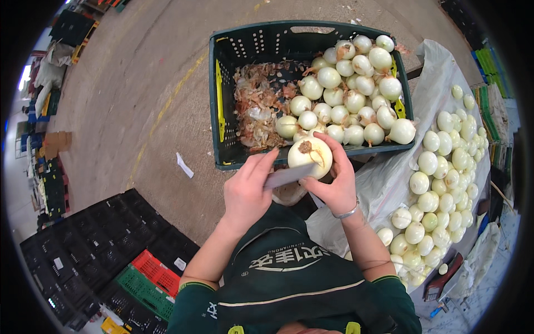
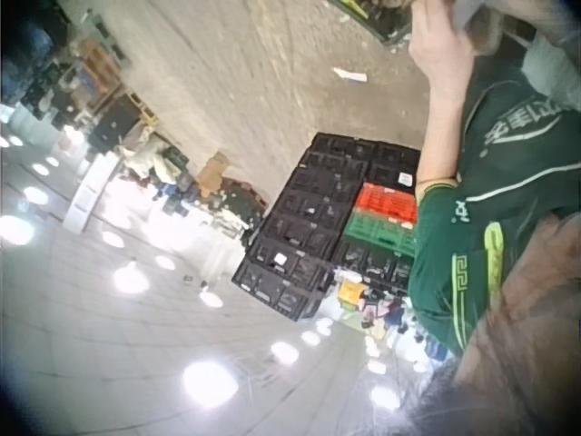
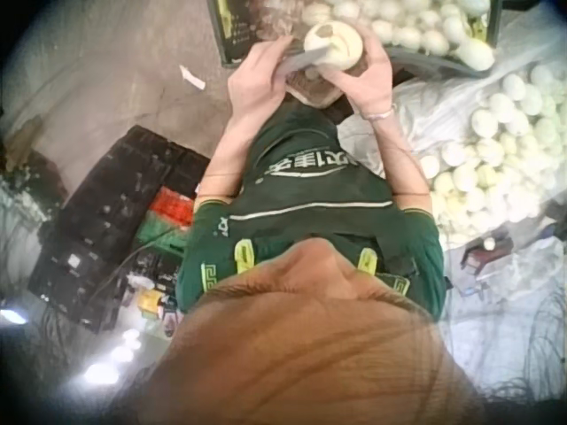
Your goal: The person peels the outer skins from onions using a knife, tossing the skins into a plastic crate and placing the peeled onions onto a white sheet on a table.
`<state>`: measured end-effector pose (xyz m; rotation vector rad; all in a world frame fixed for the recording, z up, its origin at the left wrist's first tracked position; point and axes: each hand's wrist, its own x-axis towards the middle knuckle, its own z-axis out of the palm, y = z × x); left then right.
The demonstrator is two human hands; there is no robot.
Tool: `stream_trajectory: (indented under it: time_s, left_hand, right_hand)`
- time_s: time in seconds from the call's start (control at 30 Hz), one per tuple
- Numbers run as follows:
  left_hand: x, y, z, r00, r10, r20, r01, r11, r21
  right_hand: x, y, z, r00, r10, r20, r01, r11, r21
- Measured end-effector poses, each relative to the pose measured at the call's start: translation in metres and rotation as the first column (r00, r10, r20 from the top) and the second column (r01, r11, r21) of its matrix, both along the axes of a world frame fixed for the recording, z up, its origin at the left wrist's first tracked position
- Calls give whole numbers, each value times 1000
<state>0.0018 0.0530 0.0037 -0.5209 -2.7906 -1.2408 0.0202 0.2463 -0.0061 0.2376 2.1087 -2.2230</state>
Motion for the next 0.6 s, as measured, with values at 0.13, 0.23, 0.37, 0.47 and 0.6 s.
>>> stream_trajectory:
  time_s: [0.13,0.23,0.37,0.47,0.6]
  left_hand:
    - [-17,6,11,946,-139,-293,54,959,-279]
    - [-27,2,0,932,-193,-308,110,957,-267]
    - [-32,-31,-53,994,110,-28,-113,944,-311]
    - [-17,-28,-49,965,170,201,-186,980,68]
    - [-10,-4,-17,934,-37,356,-113,913,392]
  right_hand:
    - [-3,0,9,982,82,-169,-26,950,313]
    - [-5,3,18,964,156,-217,-57,914,401]
    - [3,7,20,977,188,-100,-169,970,174]
    - [0,6,12,977,184,-105,-147,945,293]
    - [-7,6,10,958,240,-157,-161,903,398]
